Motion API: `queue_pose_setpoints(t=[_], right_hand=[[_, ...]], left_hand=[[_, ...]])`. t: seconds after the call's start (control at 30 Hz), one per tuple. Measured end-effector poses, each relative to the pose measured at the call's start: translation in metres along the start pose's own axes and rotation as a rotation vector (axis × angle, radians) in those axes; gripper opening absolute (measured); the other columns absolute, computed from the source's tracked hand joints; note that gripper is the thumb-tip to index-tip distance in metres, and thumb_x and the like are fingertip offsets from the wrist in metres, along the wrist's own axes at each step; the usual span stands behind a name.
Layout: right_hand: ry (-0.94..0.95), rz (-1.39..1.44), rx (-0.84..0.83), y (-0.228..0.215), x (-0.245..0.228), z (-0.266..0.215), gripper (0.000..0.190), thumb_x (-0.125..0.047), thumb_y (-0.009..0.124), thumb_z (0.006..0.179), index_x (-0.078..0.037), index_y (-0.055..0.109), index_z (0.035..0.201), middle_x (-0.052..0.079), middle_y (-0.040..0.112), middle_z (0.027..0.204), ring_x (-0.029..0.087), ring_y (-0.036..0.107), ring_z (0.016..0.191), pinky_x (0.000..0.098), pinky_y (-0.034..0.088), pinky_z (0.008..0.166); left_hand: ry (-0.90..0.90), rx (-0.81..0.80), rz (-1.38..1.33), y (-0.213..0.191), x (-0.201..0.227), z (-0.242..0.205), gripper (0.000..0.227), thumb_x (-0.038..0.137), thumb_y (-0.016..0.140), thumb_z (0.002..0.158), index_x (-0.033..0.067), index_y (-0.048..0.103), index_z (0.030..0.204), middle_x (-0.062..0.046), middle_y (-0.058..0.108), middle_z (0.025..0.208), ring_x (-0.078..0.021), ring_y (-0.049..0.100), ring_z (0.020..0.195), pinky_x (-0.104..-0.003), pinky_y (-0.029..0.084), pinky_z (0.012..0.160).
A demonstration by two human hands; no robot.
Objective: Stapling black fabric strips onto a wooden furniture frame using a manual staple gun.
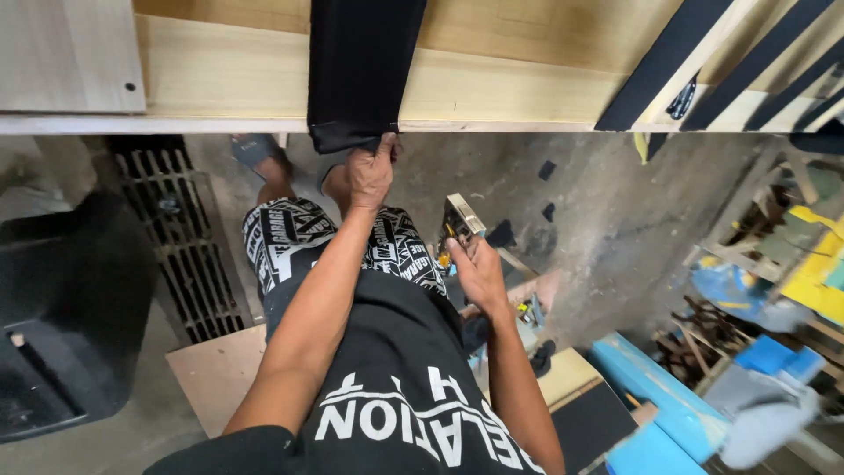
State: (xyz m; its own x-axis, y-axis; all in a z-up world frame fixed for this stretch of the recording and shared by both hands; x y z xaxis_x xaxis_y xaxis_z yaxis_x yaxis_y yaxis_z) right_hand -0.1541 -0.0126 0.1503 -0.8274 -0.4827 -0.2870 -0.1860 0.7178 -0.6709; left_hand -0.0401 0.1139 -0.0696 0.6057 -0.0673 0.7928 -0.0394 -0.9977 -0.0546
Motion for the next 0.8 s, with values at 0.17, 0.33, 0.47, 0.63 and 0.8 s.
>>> queue_pose_setpoints(t=[0.17, 0.33, 0.47, 0.63, 0.8], right_hand=[[-0.128, 0.124, -0.021, 0.004, 0.049, 0.005, 0.037, -0.026, 0.072, 0.098, 0.001, 0.058, 0.077, 0.017, 0.053, 0.059, 0.024, 0.055, 0.065, 0.0394, 0.046, 0.062], [-0.274, 0.190, -0.063, 0.001, 0.041, 0.013, 0.036, -0.026, 0.073, 0.097, 0.000, 0.060, 0.077, 0.015, 0.052, 0.058, 0.022, 0.053, 0.062, 0.0378, 0.044, 0.058], [-0.306, 0.177, -0.066, -0.008, 0.035, 0.012, 0.028, -0.025, 0.075, 0.095, -0.001, 0.066, 0.084, 0.010, 0.050, 0.058, 0.023, 0.054, 0.060, 0.0365, 0.045, 0.059], [-0.275, 0.135, -0.105, -0.002, 0.018, 0.002, 0.022, -0.024, 0.076, 0.093, -0.005, 0.067, 0.086, 0.012, 0.054, 0.064, 0.023, 0.057, 0.065, 0.0400, 0.047, 0.063], [-0.212, 0.193, -0.044, 0.008, -0.029, 0.006, 0.028, -0.025, 0.072, 0.096, 0.001, 0.065, 0.091, 0.015, 0.053, 0.064, 0.028, 0.057, 0.065, 0.0414, 0.048, 0.066]], left_hand=[[-0.101, -0.037, -0.257, -0.009, 0.035, -0.021, 0.041, 0.039, 0.059, 0.103, 0.0093, 0.076, 0.079, -0.009, 0.075, 0.070, -0.0173, 0.071, 0.060, -0.030, 0.059, 0.063], [-0.207, -0.226, -0.052, -0.045, 0.057, -0.057, 0.039, 0.042, 0.064, 0.098, 0.0099, 0.073, 0.079, -0.009, 0.067, 0.054, -0.0183, 0.065, 0.040, -0.031, 0.053, 0.043], [-0.069, 0.168, 0.077, -0.086, 0.068, -0.064, 0.053, 0.036, 0.082, 0.089, -0.0030, 0.066, 0.121, -0.027, 0.067, 0.112, -0.0405, 0.065, 0.108, -0.050, 0.051, 0.092], [0.139, 0.397, -0.299, -0.078, 0.061, -0.024, 0.072, 0.019, 0.089, 0.091, -0.0077, 0.044, 0.140, -0.025, 0.055, 0.134, -0.0335, 0.054, 0.130, -0.049, 0.041, 0.115], [-0.249, 0.228, -0.034, -0.089, 0.098, -0.019, 0.072, 0.050, 0.084, 0.083, -0.0065, 0.067, 0.124, -0.029, 0.070, 0.123, -0.0361, 0.064, 0.124, -0.048, 0.051, 0.103]])
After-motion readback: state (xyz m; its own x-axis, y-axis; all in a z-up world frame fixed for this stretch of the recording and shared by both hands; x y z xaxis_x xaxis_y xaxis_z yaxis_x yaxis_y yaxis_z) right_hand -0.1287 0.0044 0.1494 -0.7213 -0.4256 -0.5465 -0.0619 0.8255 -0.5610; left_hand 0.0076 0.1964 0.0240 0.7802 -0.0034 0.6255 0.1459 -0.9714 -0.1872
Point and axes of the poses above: each hand's wrist, its own z-axis towards the middle knuckle, its own y-axis out of the palm, x = y × z, the point moved 1 cm from there along z, towards the middle knuckle
